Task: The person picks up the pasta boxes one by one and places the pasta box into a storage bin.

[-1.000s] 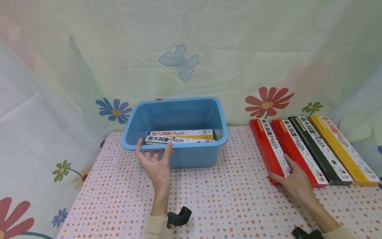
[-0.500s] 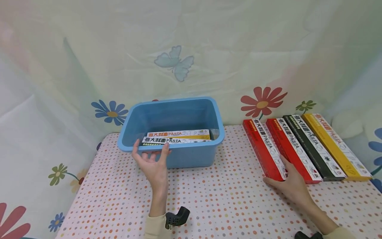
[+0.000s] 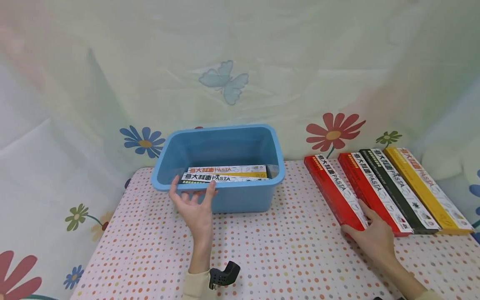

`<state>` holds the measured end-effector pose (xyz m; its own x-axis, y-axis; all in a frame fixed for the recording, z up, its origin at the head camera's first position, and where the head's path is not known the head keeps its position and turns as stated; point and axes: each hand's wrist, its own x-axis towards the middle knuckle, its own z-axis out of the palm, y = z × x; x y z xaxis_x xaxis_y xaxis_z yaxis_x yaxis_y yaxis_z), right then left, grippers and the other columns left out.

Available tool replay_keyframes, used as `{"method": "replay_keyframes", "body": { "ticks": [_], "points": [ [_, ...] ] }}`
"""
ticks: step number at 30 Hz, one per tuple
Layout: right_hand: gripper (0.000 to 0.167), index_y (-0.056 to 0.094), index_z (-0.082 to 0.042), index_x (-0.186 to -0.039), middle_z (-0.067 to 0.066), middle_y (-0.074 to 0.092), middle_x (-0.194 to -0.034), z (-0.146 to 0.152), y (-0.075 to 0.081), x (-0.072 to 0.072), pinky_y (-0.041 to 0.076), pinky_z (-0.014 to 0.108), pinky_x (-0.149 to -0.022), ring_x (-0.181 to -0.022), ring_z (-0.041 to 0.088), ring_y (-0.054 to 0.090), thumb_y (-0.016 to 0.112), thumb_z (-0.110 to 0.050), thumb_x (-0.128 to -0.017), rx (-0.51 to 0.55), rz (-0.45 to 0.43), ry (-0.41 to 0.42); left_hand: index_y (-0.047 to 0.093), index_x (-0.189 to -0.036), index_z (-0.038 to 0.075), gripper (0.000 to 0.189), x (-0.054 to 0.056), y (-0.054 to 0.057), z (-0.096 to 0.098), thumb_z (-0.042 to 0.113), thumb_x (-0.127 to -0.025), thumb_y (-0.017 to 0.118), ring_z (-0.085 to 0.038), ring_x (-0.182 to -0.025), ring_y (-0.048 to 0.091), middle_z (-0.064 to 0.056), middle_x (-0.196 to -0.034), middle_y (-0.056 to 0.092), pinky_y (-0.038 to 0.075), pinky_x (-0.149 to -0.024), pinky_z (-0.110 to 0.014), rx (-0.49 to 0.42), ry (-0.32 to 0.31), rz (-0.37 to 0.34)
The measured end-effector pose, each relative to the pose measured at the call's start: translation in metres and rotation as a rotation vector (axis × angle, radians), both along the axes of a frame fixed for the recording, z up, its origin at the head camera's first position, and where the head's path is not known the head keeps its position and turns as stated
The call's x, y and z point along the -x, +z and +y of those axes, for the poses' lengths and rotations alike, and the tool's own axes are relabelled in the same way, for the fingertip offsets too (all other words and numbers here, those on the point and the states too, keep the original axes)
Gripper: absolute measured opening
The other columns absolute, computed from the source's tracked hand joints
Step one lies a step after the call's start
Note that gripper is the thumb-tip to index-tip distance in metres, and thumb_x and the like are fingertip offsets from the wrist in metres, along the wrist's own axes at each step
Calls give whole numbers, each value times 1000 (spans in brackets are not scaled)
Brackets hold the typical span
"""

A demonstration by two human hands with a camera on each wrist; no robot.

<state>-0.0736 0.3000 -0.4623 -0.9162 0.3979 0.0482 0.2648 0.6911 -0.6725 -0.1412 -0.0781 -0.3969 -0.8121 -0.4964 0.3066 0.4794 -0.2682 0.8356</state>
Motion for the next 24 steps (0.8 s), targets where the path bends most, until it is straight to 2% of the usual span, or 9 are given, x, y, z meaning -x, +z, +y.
{"method": "replay_keyframes", "body": {
  "ticks": [4,7,11,14,17,19,20,22,24],
  "points": [
    [94,24,-3,-164,38,35,-154,-1,9,-4,47,60,-92,-130,53,37,80,-19,-91,81,-52,-18,26,-158,13,89,-1,0,1,-2,-89,80,-26,-89,67,-25,-129,52,69,-78,-38,-4,-8,4],
    [91,25,-5,-165,37,33,-156,-2,21,-6,46,53,-89,-134,52,33,78,-20,-93,107,-24,7,25,-158,13,90,-2,0,1,-2,-89,81,-26,-89,67,-25,-129,52,69,-77,-38,-6,-10,6],
    [86,29,-6,-164,38,37,-154,0,44,-7,43,15,-80,-130,48,35,77,-15,-93,90,110,101,25,-158,13,90,-2,0,0,-2,-89,81,-25,-88,67,-25,-128,52,69,-77,-38,-2,-7,9],
    [85,35,-9,-162,34,43,-152,2,66,-4,37,-4,-72,-125,24,41,80,-9,-90,84,239,180,27,-158,13,90,-2,0,-1,-3,-88,81,-26,-87,67,-23,-127,53,69,-77,-39,-2,4,9],
    [88,42,-17,-161,4,54,-149,2,90,4,43,-3,-74,-116,1,41,84,-6,-85,84,341,257,28,-157,14,90,-1,0,-1,-3,-87,82,-26,-87,67,-22,-127,54,69,-76,-39,0,10,11],
    [90,44,-22,-160,-14,53,-143,0,106,10,46,-2,-75,-114,-6,42,86,-5,-82,71,382,311,28,-157,14,90,0,0,-1,-3,-87,82,-26,-86,66,-22,-128,54,69,-76,-39,7,8,13],
    [91,45,-24,-160,-17,53,-141,-2,114,15,47,-1,-76,-114,-5,44,87,-5,-80,58,397,339,28,-157,14,90,0,0,-1,-3,-87,82,-26,-86,66,-22,-128,54,69,-76,-39,11,6,13],
    [93,46,-22,-159,-11,55,-147,-8,130,24,48,0,-75,-114,-4,45,87,-5,-78,37,411,408,28,-157,13,90,0,0,0,-3,-87,82,-25,-86,66,-23,-128,54,69,-76,-39,20,6,12],
    [94,47,-19,-158,7,56,-149,-17,143,36,49,1,-74,-114,-3,44,89,-5,-75,8,407,476,28,-157,13,90,1,0,0,-3,-87,82,-26,-86,66,-23,-127,54,69,-76,-40,22,7,14]
  ]
}}
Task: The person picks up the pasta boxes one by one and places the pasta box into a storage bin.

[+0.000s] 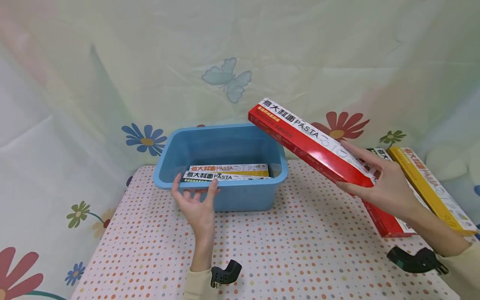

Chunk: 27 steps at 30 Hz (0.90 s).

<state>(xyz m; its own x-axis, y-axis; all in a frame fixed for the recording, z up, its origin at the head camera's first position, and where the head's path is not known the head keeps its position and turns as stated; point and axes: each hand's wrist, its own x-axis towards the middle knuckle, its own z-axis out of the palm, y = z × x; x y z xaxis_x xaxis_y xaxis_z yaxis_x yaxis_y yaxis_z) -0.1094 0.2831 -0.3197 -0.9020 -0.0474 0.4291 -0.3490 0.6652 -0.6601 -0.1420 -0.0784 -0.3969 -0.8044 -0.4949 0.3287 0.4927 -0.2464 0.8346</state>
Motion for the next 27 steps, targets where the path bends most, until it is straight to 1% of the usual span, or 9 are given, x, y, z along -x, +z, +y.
{"method": "replay_keyframes", "body": {
  "ticks": [2,3,6,10,13,16,20,24,27],
  "points": [
    [94,49,-15,-157,21,56,-146,-11,12,13,50,3,-74,-114,1,45,90,-6,-73,-41,-7,73,28,-157,14,90,0,0,0,-3,-87,82,-26,-85,66,-21,-125,55,69,-76,-40,-5,2,2],
    [93,49,-13,-156,23,57,-144,-17,17,20,50,4,-74,-115,4,45,90,-6,-73,-56,-16,116,28,-157,14,90,1,1,-1,-3,-87,82,-26,-85,66,-22,-126,55,69,-76,-40,-6,2,6],
    [88,52,-7,-153,22,60,-140,-37,31,41,53,10,-76,-118,16,49,90,-9,-74,-132,-39,246,28,-157,14,90,2,1,-1,-4,-87,82,-27,-88,67,-24,-128,53,69,-77,-41,-14,-4,9],
    [83,52,-5,-153,19,60,-145,-64,52,67,61,27,-83,-124,31,53,89,-13,-79,-248,-95,435,27,-156,13,90,2,1,1,-5,-87,81,-28,-95,68,-24,-133,52,69,-78,-41,-16,-4,-8],
    [81,52,-7,-153,16,58,-147,-82,64,84,63,42,-90,-126,33,54,88,-17,-81,-337,-143,535,27,-156,12,90,2,1,1,-3,-87,82,-29,-98,69,-21,-133,53,69,-78,-41,-10,2,-22],
    [80,54,-7,-153,14,60,-146,-99,70,103,60,50,-96,-124,32,57,87,-17,-81,-409,-175,580,27,-156,13,90,2,1,2,-2,-87,82,-29,-98,69,-20,-133,54,69,-78,-40,-4,4,-26],
    [76,56,-5,-150,14,63,-143,-118,72,128,59,49,-96,-120,29,60,83,-13,-80,-482,-208,607,26,-157,12,89,1,1,3,-1,-88,82,-28,-97,70,-21,-133,53,69,-77,-39,11,10,-37],
    [73,56,0,-148,16,64,-141,-135,69,148,62,43,-89,-116,29,63,80,-12,-81,-524,-248,641,27,-156,12,89,0,2,5,-1,-88,83,-28,-94,70,-22,-132,53,69,-76,-39,11,8,-36],
    [73,55,1,-149,17,64,-141,-144,66,158,61,38,-79,-111,28,63,79,-13,-82,-500,-291,641,27,-156,13,90,0,3,5,-2,-87,83,-29,-92,69,-23,-132,53,69,-76,-40,0,-1,-31]
  ]
}}
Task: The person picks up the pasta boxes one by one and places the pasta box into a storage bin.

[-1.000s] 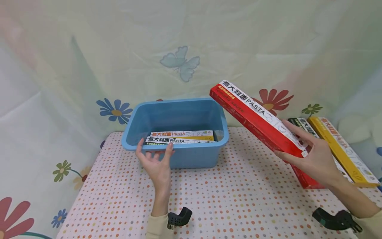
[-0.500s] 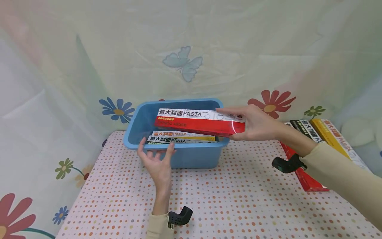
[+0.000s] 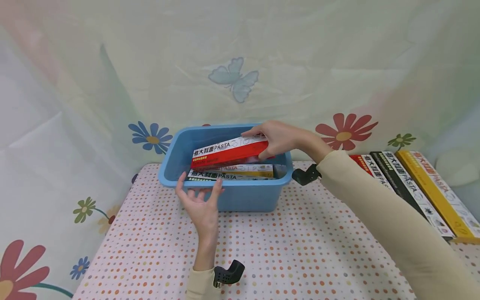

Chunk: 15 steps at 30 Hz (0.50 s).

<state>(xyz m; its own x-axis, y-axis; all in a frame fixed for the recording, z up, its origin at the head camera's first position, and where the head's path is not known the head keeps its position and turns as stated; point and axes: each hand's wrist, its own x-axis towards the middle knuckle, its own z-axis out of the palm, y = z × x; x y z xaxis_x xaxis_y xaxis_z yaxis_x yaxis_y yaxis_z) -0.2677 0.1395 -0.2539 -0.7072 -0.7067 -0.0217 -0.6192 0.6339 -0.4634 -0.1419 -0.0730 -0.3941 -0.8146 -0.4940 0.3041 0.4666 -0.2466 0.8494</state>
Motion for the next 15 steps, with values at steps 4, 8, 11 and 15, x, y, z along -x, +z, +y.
{"method": "replay_keyframes", "body": {
  "ticks": [4,8,11,15],
  "points": [
    [73,54,1,-150,18,65,-141,-6,-5,10,58,31,-68,-101,26,63,79,-12,-82,33,-59,-49,27,-157,14,92,0,1,1,-3,-86,83,-28,-90,68,-24,-132,52,69,-76,-41,-13,-10,3],
    [71,56,1,-148,17,65,-140,-11,-7,16,52,29,-66,-94,25,63,78,-10,-81,38,-86,-63,27,-157,13,91,-1,1,1,-5,-86,82,-29,-92,68,-22,-133,52,69,-76,-40,-17,-14,2],
    [70,56,1,-148,16,65,-141,-15,-7,19,53,30,-71,-97,26,64,78,-9,-81,38,-103,-65,27,-157,14,91,-1,1,1,-4,-87,82,-29,-94,69,-20,-134,53,69,-76,-40,-15,-14,1],
    [70,56,2,-148,17,62,-144,-20,-10,24,59,35,-84,-111,29,62,78,-11,-83,38,-138,-60,26,-157,14,90,-3,2,0,-3,-87,82,-31,-97,68,-19,-138,52,69,-78,-40,-9,-13,-3]
  ]
}}
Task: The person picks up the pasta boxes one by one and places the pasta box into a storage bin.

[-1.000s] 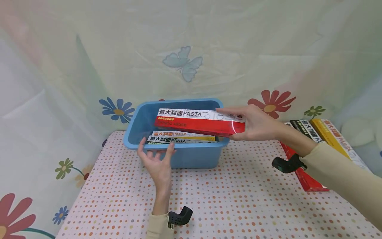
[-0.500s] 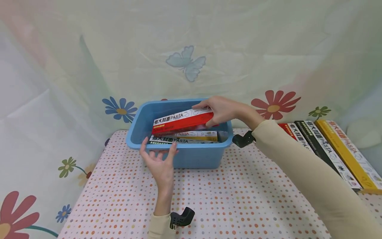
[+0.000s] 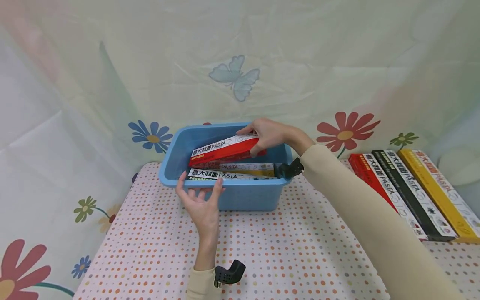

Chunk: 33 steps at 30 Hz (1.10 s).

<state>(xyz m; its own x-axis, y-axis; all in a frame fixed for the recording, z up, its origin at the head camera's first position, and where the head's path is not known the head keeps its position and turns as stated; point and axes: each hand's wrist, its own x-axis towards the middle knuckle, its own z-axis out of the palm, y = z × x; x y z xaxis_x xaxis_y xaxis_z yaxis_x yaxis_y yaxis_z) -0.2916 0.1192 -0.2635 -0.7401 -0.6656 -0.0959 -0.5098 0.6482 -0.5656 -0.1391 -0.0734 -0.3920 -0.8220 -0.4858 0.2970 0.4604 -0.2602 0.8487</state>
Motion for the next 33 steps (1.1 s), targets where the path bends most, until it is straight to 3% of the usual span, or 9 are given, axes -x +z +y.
{"method": "replay_keyframes", "body": {
  "ticks": [5,10,14,19,29,33],
  "points": [
    [71,54,3,-149,19,60,-146,-2,-5,6,61,40,-92,-120,32,58,80,-7,-83,6,-41,14,24,-157,13,90,-3,0,-2,-2,-88,81,-38,-105,67,-19,-142,49,68,-80,-39,0,-1,-10],
    [72,54,1,-149,19,59,-147,-1,-12,13,61,37,-86,-116,32,59,81,-1,-82,1,-84,19,25,-157,12,91,-6,1,-4,-4,-88,81,-45,-108,64,-18,-141,51,68,-80,-40,-12,-3,-5],
    [73,54,-1,-150,19,57,-150,4,-18,17,59,35,-82,-116,31,59,82,-1,-83,-4,-140,7,26,-156,13,90,-8,1,-4,-4,-87,81,-37,-104,67,-17,-140,52,68,-79,-40,-7,3,-2],
    [76,52,-2,-152,19,56,-151,10,-26,19,60,37,-89,-120,31,60,85,-5,-84,-14,-199,-1,27,-156,13,89,-10,0,-4,-5,-87,81,-31,-100,69,-17,-138,53,69,-78,-40,-1,8,2],
    [77,53,-5,-152,18,56,-151,15,-29,18,61,40,-93,-120,31,59,87,-8,-83,-33,-200,-26,26,-157,12,89,-10,-1,-3,-3,-88,81,-32,-100,68,-17,-139,52,69,-79,-41,1,-13,9],
    [77,53,-5,-153,18,56,-151,15,-31,19,62,40,-94,-121,31,59,87,-9,-84,-29,-209,-27,26,-156,13,89,-11,-1,-3,-4,-88,80,-39,-104,67,-18,-138,52,69,-79,-41,-5,-13,12]
  ]
}}
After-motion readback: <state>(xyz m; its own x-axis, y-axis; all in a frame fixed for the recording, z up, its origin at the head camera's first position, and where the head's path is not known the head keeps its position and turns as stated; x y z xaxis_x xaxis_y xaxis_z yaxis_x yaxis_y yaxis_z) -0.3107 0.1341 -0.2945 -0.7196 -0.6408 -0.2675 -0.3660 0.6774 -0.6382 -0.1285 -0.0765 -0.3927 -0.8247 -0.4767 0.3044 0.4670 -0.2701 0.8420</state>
